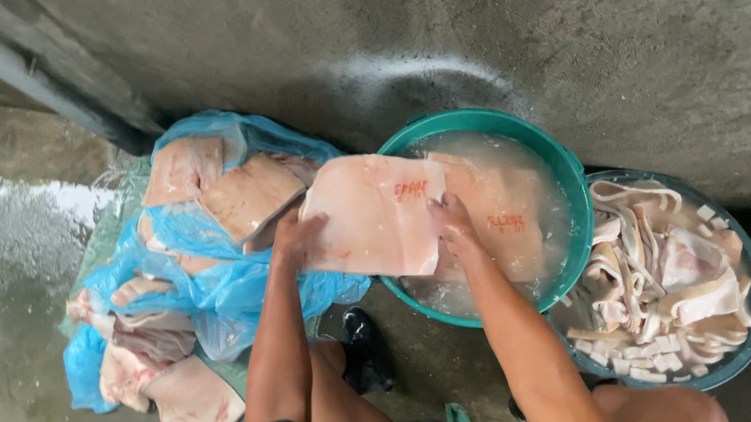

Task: The person washes and sorts pieces of raw animal skin by hand in buckets of water and then places them into blue plastic crates.

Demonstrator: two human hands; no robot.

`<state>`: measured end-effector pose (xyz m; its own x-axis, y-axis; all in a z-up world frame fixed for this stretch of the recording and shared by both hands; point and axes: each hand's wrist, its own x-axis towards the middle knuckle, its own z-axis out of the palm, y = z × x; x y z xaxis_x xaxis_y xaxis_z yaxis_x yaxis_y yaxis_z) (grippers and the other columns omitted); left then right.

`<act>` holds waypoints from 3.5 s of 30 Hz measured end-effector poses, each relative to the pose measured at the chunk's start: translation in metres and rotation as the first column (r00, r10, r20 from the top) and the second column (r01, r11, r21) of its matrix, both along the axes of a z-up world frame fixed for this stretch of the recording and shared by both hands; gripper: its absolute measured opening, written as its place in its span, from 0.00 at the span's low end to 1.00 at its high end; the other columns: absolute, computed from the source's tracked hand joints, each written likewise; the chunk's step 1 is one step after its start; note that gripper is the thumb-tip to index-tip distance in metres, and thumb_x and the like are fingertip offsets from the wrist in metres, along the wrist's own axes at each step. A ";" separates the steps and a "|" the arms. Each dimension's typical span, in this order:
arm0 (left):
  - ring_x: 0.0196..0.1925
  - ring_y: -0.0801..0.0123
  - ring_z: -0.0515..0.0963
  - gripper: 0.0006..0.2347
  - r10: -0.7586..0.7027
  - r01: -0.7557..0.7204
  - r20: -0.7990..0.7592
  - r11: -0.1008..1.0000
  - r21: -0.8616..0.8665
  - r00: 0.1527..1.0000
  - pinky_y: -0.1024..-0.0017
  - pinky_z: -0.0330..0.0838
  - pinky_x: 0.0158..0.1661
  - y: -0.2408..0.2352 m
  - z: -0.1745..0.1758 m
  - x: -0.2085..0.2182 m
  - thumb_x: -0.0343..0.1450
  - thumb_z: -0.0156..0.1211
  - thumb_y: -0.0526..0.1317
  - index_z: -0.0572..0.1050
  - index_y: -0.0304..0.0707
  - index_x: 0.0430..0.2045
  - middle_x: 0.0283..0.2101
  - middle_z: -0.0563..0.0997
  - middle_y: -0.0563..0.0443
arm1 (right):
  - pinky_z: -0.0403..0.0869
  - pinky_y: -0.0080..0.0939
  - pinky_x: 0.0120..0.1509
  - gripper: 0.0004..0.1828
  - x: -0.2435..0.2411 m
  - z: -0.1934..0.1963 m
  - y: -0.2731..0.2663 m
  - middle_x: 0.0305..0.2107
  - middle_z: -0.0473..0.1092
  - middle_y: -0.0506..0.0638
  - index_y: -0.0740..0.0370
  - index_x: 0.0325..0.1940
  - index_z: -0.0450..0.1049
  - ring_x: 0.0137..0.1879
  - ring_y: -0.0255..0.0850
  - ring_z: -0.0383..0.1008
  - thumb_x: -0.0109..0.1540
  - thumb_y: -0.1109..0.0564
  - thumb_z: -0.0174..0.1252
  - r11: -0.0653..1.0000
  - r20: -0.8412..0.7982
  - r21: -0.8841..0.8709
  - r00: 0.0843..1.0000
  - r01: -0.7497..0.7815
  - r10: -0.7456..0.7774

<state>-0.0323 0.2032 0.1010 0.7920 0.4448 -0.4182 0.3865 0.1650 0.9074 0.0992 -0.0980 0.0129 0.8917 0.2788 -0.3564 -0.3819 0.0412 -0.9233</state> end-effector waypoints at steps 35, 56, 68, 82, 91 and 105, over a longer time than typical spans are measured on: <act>0.47 0.51 0.78 0.28 0.035 -0.064 0.056 0.735 0.675 0.998 0.58 0.73 0.45 0.002 -0.002 -0.031 0.65 0.71 0.39 0.68 0.24 0.57 0.48 0.79 0.31 | 0.75 0.40 0.56 0.18 -0.036 0.214 -0.147 0.46 0.74 0.52 0.67 0.55 0.70 0.51 0.38 0.74 0.62 0.64 0.64 0.985 0.382 -0.108 0.920 0.136 -0.086; 0.70 0.19 0.51 0.40 -0.389 0.309 -0.102 0.518 0.798 0.916 0.41 0.45 0.68 -0.286 -0.082 0.001 0.68 0.63 0.43 0.44 0.18 0.69 0.70 0.43 0.10 | 0.42 0.72 0.77 0.44 0.005 -0.017 -0.144 0.74 0.39 0.68 0.67 0.78 0.45 0.79 0.66 0.40 0.67 0.40 0.49 0.171 0.291 -0.956 0.839 0.238 0.460; 0.62 0.29 0.65 0.37 -0.251 0.293 -0.161 0.682 0.670 0.954 0.48 0.59 0.63 -0.275 -0.092 -0.007 0.70 0.58 0.38 0.42 0.22 0.70 0.62 0.63 0.22 | 0.48 0.65 0.71 0.39 0.030 -0.025 -0.121 0.69 0.48 0.66 0.66 0.75 0.52 0.73 0.62 0.48 0.67 0.41 0.51 0.203 0.211 -0.971 0.847 0.125 0.487; 0.71 0.17 0.45 0.36 -0.052 0.301 -0.308 0.416 0.858 0.950 0.23 0.41 0.61 -0.169 0.032 -0.035 0.68 0.63 0.59 0.57 0.48 0.70 0.72 0.45 0.21 | 0.56 0.56 0.64 0.34 0.000 -0.034 -0.090 0.62 0.57 0.64 0.64 0.71 0.61 0.66 0.58 0.58 0.67 0.42 0.54 0.231 0.130 -0.962 0.499 -0.146 0.857; 0.73 0.19 0.42 0.38 -0.059 0.468 -0.475 0.315 0.826 0.878 0.21 0.38 0.61 -0.178 0.022 -0.021 0.65 0.58 0.60 0.55 0.50 0.71 0.74 0.45 0.24 | 0.61 0.51 0.60 0.32 0.026 -0.023 -0.093 0.58 0.64 0.63 0.63 0.69 0.66 0.62 0.56 0.64 0.67 0.42 0.55 0.247 0.243 -0.962 0.770 0.114 0.590; 0.75 0.31 0.49 0.23 -0.075 0.242 -0.231 0.253 0.937 0.970 0.23 0.39 0.63 -0.180 -0.016 -0.015 0.72 0.51 0.52 0.70 0.49 0.62 0.73 0.57 0.32 | 0.69 0.43 0.53 0.28 -0.004 -0.038 -0.108 0.52 0.73 0.62 0.62 0.66 0.74 0.55 0.51 0.74 0.67 0.43 0.58 0.299 0.149 -0.952 0.748 -0.070 0.647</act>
<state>-0.0469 0.0230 0.0847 0.8811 0.4564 0.1238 0.4041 -0.8626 0.3043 0.0953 -0.2064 -0.0255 0.8827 0.4105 -0.2288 0.3211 -0.8822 -0.3443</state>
